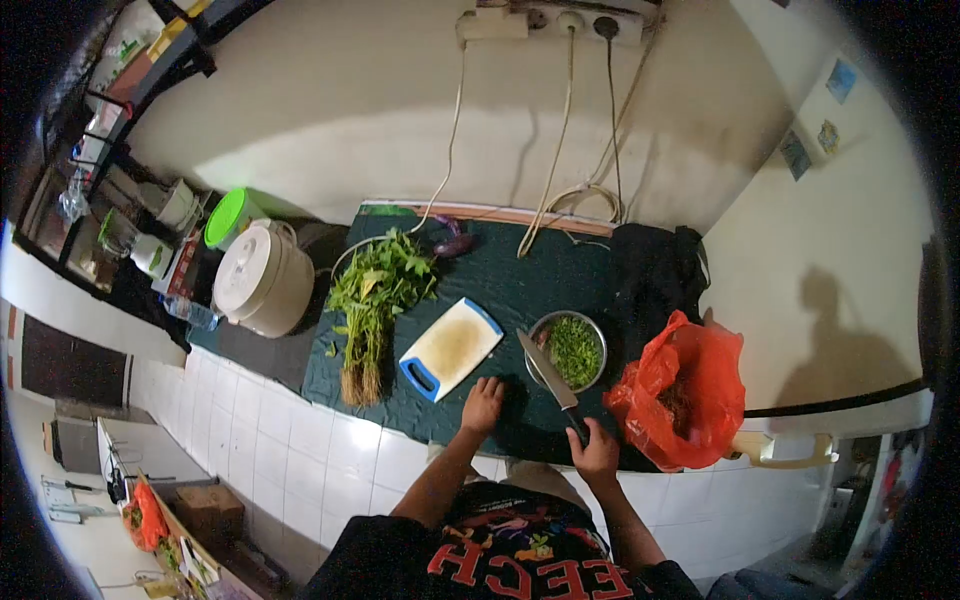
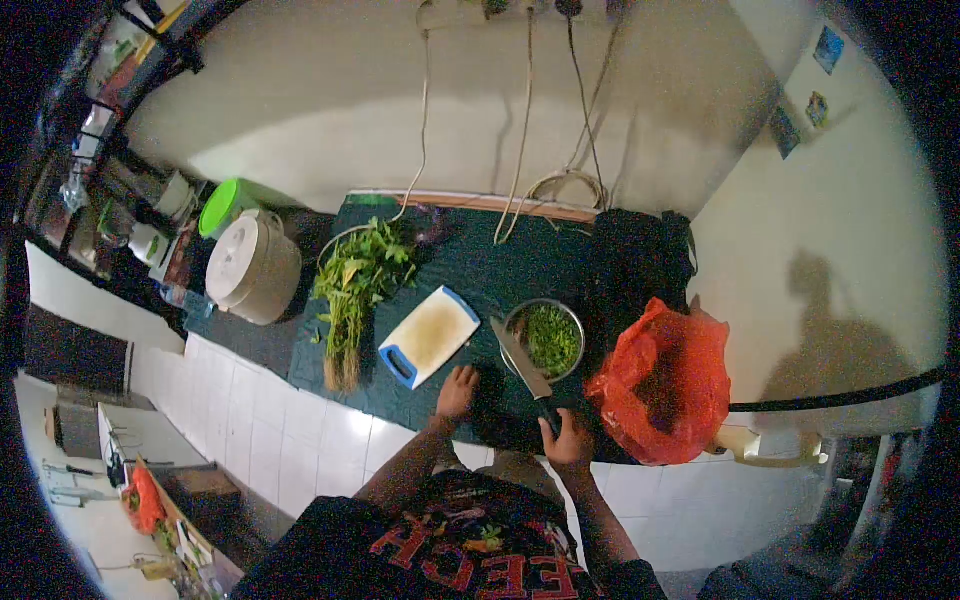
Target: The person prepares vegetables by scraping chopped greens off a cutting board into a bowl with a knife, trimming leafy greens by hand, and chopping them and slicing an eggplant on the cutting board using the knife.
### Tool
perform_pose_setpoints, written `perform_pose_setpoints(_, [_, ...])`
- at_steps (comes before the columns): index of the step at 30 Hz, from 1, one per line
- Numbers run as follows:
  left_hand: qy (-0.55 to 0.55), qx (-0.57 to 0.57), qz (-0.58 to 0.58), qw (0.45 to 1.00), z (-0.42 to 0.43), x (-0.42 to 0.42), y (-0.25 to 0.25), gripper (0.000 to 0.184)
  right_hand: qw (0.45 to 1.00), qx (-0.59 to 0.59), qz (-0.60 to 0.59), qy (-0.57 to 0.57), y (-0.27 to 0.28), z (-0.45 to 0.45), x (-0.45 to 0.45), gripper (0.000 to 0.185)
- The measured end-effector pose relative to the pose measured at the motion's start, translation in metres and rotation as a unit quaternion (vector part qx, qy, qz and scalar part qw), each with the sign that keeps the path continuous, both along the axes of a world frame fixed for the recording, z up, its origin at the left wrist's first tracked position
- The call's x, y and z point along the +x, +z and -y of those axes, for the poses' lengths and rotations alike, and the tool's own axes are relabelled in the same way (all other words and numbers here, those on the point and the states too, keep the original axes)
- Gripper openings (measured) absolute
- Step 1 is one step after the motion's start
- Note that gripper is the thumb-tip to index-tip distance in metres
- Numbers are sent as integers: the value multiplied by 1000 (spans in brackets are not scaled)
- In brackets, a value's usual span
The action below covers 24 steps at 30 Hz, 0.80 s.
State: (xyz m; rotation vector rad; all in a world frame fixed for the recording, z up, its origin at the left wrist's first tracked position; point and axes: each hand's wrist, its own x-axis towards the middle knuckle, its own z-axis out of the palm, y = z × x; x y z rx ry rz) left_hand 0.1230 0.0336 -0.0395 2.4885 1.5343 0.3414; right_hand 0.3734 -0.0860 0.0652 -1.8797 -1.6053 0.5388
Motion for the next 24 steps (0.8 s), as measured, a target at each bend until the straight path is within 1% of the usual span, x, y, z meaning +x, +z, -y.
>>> perform_pose_setpoints(2, [-34,46,26,998,3,-5,-5,23,1000,-3,11,-11,-3,-2,-6,38])
perform_pose_setpoints(3, [0,9,68,998,0,-2,7,19,999,-10,7,-33,-2,-4,-10,37])
perform_pose_setpoints(4, [-6,6,67,998,-5,2,20,19,998,-16,2,-56,-1,-6,-14,37])
perform_pose_setpoints(5, [2,-11,117,993,-9,6,36,18,998,-19,1,-61,-5,-5,-16,37])
perform_pose_setpoints(6, [13,-29,167,985,-14,13,52,16,997,-28,-12,-76,-12,-4,-16,43])
perform_pose_setpoints(7, [-5,-50,217,975,-22,22,71,16,995,-35,-24,-89,-16,-3,-15,50])
perform_pose_setpoints(8, [-6,-49,219,975,-29,34,82,16,995,-34,-23,-90,-14,-4,-17,50])
perform_pose_setpoints(10, [-4,-70,296,953,-40,58,95,21,985,41,-88,-144,-6,-5,-25,31])
perform_pose_setpoints(11, [-7,-71,295,953,-48,65,98,21,984,68,-84,-142,-9,-5,-24,28])
perform_pose_setpoints(12, [39,-138,324,935,-56,73,98,23,984,68,-82,-145,-10,-4,-24,28])
perform_pose_setpoints(13, [86,-204,351,910,-58,78,99,26,985,84,-52,-142,-12,-4,-22,27])
perform_pose_setpoints(14, [84,-204,355,908,-58,76,99,26,985,101,-21,-138,-12,-4,-18,26])
perform_pose_setpoints(16, [48,-153,308,938,-62,55,108,25,982,125,-23,-137,-3,-7,-16,26])
perform_pose_setpoints(17, [40,-116,312,942,-65,36,77,21,979,146,-30,-136,1,-7,-17,26])
perform_pose_setpoints(18, [45,-126,280,951,-59,18,81,21,980,143,-31,-136,1,-5,-16,26])
perform_pose_setpoints(20, [70,-148,223,961,-39,-25,81,22,990,59,-24,-124,-1,2,-15,29])
perform_pose_setpoints(21, [90,-157,200,963,-25,-46,76,24,990,56,-28,-123,0,4,-17,29])
perform_pose_setpoints(23, [142,-192,106,965,0,-75,63,31,997,33,-24,-60,1,5,-22,33])
perform_pose_setpoints(24, [144,-191,102,966,14,-86,59,31,997,33,-28,-58,-1,5,-24,33])
